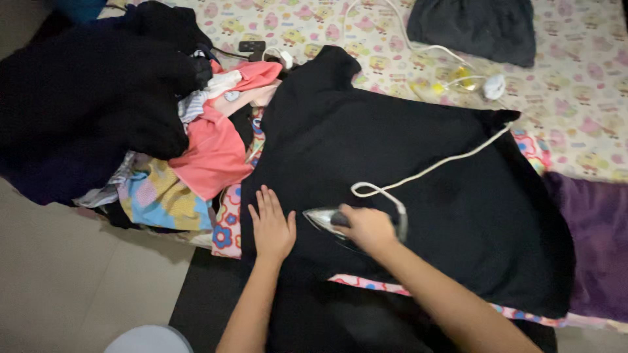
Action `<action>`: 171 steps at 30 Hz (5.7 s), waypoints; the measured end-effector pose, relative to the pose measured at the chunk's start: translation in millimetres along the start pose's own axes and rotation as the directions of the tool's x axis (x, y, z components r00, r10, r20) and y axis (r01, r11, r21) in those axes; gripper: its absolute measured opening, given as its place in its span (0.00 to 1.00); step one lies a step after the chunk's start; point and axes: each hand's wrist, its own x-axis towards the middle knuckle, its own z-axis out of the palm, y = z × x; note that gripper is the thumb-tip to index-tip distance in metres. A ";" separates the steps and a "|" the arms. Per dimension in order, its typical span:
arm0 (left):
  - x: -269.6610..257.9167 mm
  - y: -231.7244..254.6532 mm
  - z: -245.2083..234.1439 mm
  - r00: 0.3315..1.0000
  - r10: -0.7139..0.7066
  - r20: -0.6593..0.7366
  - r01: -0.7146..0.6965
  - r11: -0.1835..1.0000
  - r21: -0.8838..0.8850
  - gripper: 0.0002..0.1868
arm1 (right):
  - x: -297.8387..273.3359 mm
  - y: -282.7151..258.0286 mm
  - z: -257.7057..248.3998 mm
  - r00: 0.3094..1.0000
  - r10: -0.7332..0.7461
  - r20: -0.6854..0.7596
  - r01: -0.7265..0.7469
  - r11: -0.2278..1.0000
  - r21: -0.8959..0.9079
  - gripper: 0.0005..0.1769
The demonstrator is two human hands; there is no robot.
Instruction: The person irons a black garment on a bed. They unfold the garment, smooth it out, spray it with water, and use an iron to press it flat. After ironing, they fold the garment neatly.
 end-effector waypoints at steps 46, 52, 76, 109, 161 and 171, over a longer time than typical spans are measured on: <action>46.5 118.1 44.4 0.958 0.228 0.175 -0.234 0.972 0.012 0.39 | -152.1 187.4 -27.7 0.968 -0.246 0.053 0.233 0.956 0.177 0.21; 42.3 122.5 49.3 0.960 0.205 0.189 -0.215 0.976 0.034 0.38 | -81.1 211.2 -44.5 0.930 0.260 -0.261 -0.280 0.959 -0.042 0.24; -14.6 250.5 58.4 0.769 0.564 0.301 -0.557 0.822 -0.118 0.42 | -180.1 287.1 -39.4 0.987 0.150 0.061 -0.149 0.989 -0.025 0.24; -23.2 412.9 97.1 0.568 0.739 0.362 -0.673 0.670 -0.312 0.37 | -294.1 513.7 7.6 0.179 0.929 -0.323 0.101 0.309 0.946 0.13; 13.0 137.3 27.6 0.903 -0.090 0.419 0.010 0.982 0.189 0.43 | -238.0 242.4 19.0 0.992 0.063 -0.105 -0.083 0.977 -0.196 0.57; -13.9 -85.4 7.0 0.978 -0.202 0.045 0.201 0.979 0.028 0.40 | -270.4 309.2 31.3 0.991 0.125 0.054 -0.090 0.896 -0.435 0.52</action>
